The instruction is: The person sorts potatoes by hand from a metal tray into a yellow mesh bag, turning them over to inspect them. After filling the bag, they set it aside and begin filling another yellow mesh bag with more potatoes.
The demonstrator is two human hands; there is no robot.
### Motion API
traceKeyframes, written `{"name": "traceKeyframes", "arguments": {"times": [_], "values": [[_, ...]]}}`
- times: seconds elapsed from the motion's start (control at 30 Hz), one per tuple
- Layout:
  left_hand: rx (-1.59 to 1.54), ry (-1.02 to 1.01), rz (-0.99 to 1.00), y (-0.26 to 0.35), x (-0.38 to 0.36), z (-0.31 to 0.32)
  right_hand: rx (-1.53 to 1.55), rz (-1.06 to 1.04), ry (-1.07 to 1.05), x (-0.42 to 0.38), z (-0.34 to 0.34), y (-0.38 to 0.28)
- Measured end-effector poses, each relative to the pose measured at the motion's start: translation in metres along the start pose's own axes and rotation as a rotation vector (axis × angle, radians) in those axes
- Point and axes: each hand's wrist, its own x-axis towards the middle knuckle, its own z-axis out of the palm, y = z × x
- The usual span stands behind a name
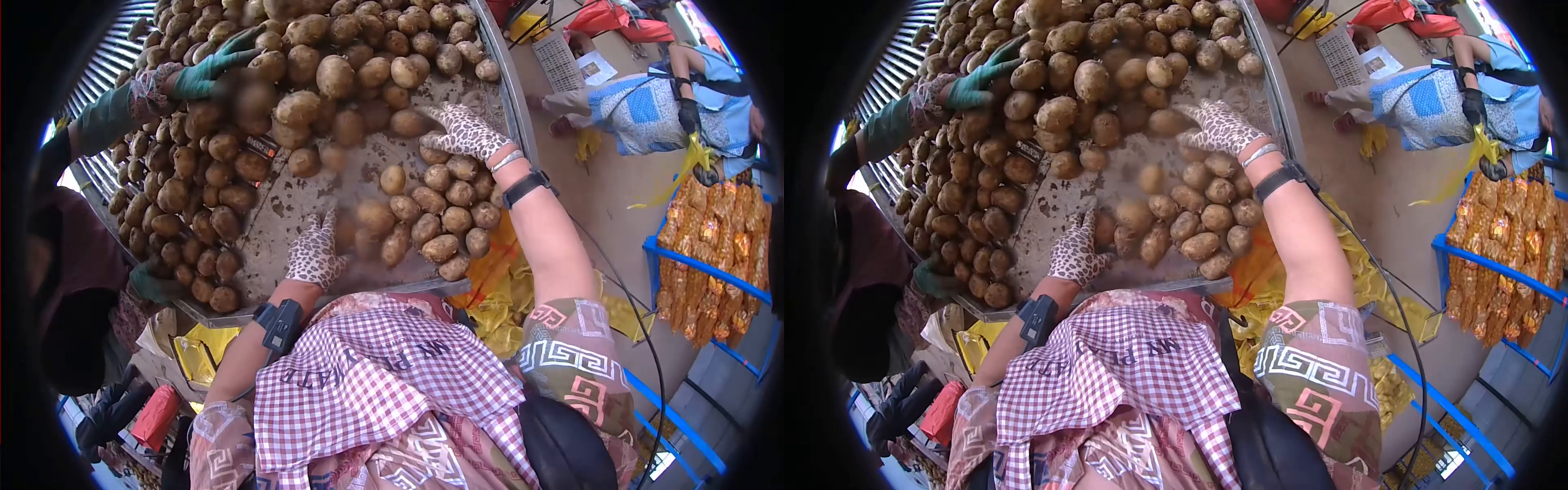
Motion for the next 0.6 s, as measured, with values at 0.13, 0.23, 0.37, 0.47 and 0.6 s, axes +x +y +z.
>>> {"name": "traceKeyframes", "arguments": {"times": [0.13,0.23,0.37,0.47,0.6], "values": [[0.053,-0.090,0.028,0.027,0.014,-0.010,0.233,-0.093,-0.042,-0.027,0.018,0.022],[0.030,-0.080,0.097,0.030,0.022,-0.009,0.246,-0.035,0.026,-0.045,0.036,0.042],[-0.003,-0.021,0.171,0.034,0.020,-0.011,0.267,0.025,0.066,-0.074,0.030,0.039],[-0.104,-0.002,0.198,0.027,0.022,0.006,0.284,0.134,-0.028,-0.091,0.039,0.040],[-0.273,-0.061,0.099,0.042,0.025,0.018,0.362,0.147,0.118,-0.121,0.059,0.038]]}}
